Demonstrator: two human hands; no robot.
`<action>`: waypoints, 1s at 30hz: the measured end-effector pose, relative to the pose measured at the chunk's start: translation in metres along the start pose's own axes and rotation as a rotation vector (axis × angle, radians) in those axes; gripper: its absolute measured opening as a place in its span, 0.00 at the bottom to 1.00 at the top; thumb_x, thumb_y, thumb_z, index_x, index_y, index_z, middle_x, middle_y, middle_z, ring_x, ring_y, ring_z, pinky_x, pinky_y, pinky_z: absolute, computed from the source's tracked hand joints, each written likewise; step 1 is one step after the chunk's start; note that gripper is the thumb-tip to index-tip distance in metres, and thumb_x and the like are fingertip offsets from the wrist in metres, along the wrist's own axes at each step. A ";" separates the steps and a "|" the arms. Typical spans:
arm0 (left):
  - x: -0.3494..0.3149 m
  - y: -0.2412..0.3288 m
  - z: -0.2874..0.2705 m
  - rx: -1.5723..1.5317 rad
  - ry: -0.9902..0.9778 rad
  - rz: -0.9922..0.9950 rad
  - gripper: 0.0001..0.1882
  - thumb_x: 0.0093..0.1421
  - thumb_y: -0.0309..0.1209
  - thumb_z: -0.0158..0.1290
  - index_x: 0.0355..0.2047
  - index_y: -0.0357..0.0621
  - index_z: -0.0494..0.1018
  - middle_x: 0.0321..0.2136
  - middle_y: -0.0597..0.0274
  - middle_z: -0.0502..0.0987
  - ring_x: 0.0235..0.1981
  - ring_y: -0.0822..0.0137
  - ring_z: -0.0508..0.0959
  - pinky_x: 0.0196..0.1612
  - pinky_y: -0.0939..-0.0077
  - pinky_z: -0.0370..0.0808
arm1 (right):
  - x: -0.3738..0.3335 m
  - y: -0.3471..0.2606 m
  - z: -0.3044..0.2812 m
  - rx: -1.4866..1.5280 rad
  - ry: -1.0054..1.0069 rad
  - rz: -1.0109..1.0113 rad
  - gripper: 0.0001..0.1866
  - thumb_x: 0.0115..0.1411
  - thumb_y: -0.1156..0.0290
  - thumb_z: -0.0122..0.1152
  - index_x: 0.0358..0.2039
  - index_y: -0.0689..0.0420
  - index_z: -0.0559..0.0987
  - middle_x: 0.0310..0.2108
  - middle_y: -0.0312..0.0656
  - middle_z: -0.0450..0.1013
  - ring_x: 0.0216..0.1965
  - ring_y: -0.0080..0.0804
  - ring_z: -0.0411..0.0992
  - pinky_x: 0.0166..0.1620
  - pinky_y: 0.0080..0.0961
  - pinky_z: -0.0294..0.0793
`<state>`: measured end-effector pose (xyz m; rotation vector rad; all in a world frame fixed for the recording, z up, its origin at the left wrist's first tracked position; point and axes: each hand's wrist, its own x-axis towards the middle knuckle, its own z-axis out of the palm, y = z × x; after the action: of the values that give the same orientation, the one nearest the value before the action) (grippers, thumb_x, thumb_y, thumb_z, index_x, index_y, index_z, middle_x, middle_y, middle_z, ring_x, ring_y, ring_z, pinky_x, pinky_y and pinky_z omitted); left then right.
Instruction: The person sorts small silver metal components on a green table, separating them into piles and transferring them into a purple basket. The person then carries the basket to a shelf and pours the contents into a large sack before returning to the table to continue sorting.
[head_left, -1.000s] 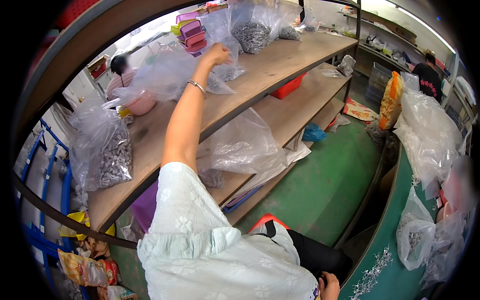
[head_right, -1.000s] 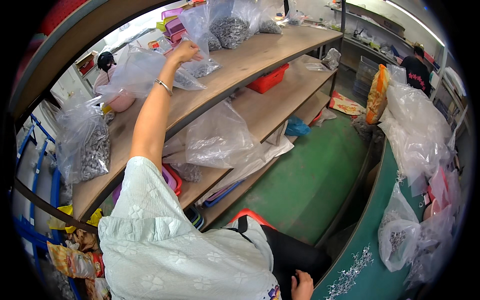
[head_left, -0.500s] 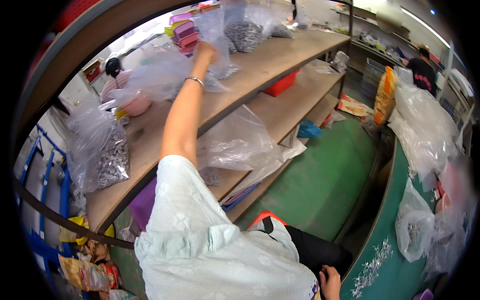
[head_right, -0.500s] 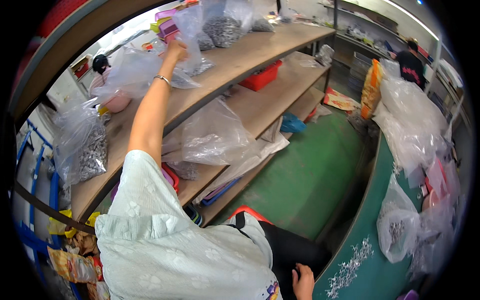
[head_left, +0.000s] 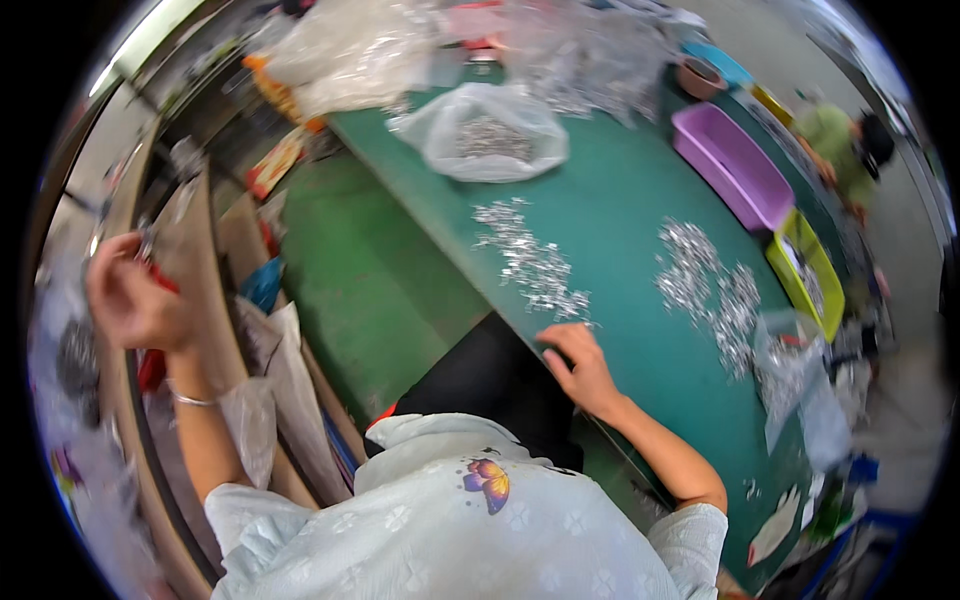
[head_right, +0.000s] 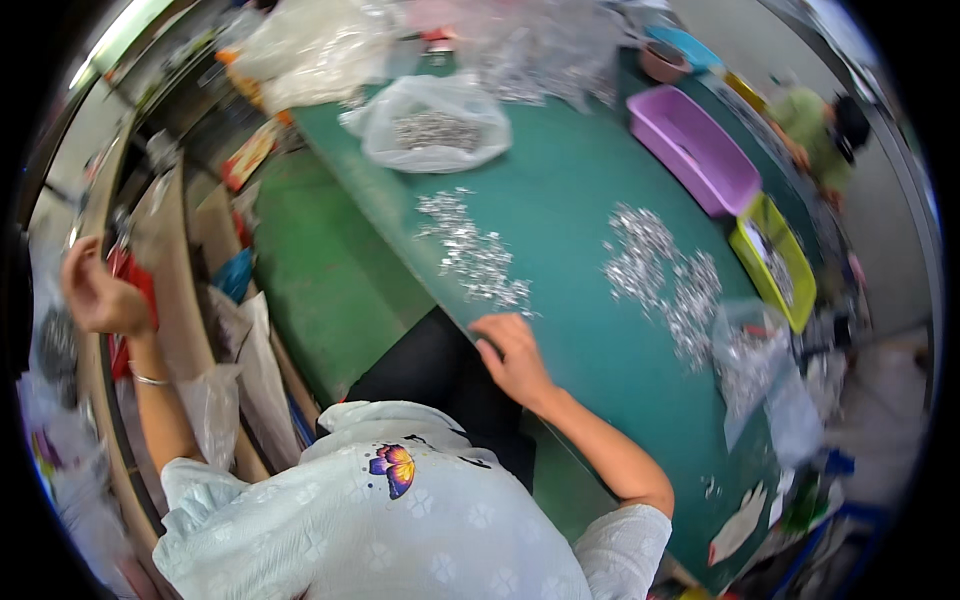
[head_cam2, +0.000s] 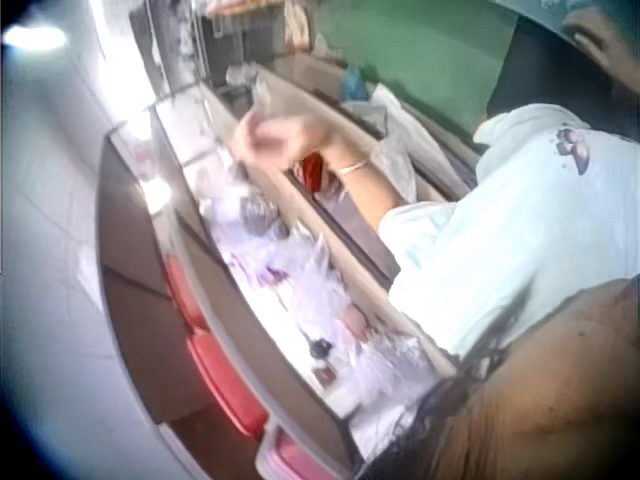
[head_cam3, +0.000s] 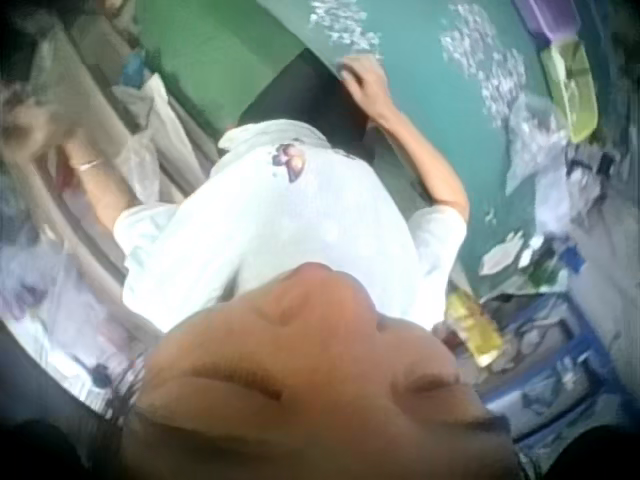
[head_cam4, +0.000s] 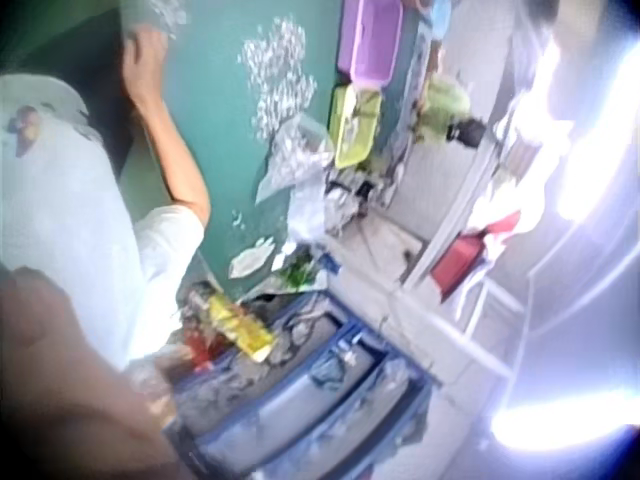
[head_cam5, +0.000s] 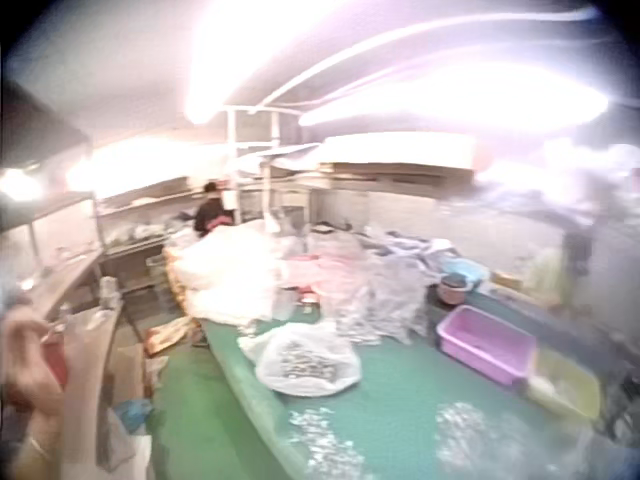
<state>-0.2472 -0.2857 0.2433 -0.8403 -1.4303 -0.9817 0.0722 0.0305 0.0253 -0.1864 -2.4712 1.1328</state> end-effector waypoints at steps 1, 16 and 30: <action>-0.031 0.037 0.024 -0.189 -0.130 -0.143 0.07 0.62 0.16 0.45 0.36 0.31 0.73 0.34 0.53 0.77 0.36 0.62 0.77 0.43 0.72 0.76 | -0.004 0.008 -0.003 -0.072 0.115 0.059 0.14 0.53 0.80 0.60 0.41 0.61 0.76 0.42 0.45 0.73 0.48 0.45 0.68 0.52 0.37 0.66; -0.276 0.216 0.173 -0.557 -1.281 0.048 0.12 0.56 0.29 0.59 0.41 0.42 0.78 0.52 0.56 0.73 0.62 0.56 0.64 0.61 0.23 0.46 | 0.012 0.123 -0.086 -0.694 0.315 0.388 0.28 0.60 0.59 0.61 0.60 0.53 0.68 0.65 0.46 0.57 0.66 0.55 0.52 0.65 0.54 0.50; -0.249 0.301 0.216 -0.989 -1.484 -0.122 0.23 0.54 0.24 0.58 0.51 0.41 0.70 0.58 0.47 0.65 0.61 0.47 0.63 0.61 0.47 0.60 | -0.076 0.057 -0.097 -0.265 0.455 0.457 0.18 0.51 0.81 0.66 0.44 0.59 0.78 0.38 0.44 0.75 0.39 0.40 0.74 0.45 0.30 0.72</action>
<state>-0.0344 0.0411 0.0267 -2.5910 -2.1561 -1.1835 0.1794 0.1140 0.0152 -1.0094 -2.2000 0.7958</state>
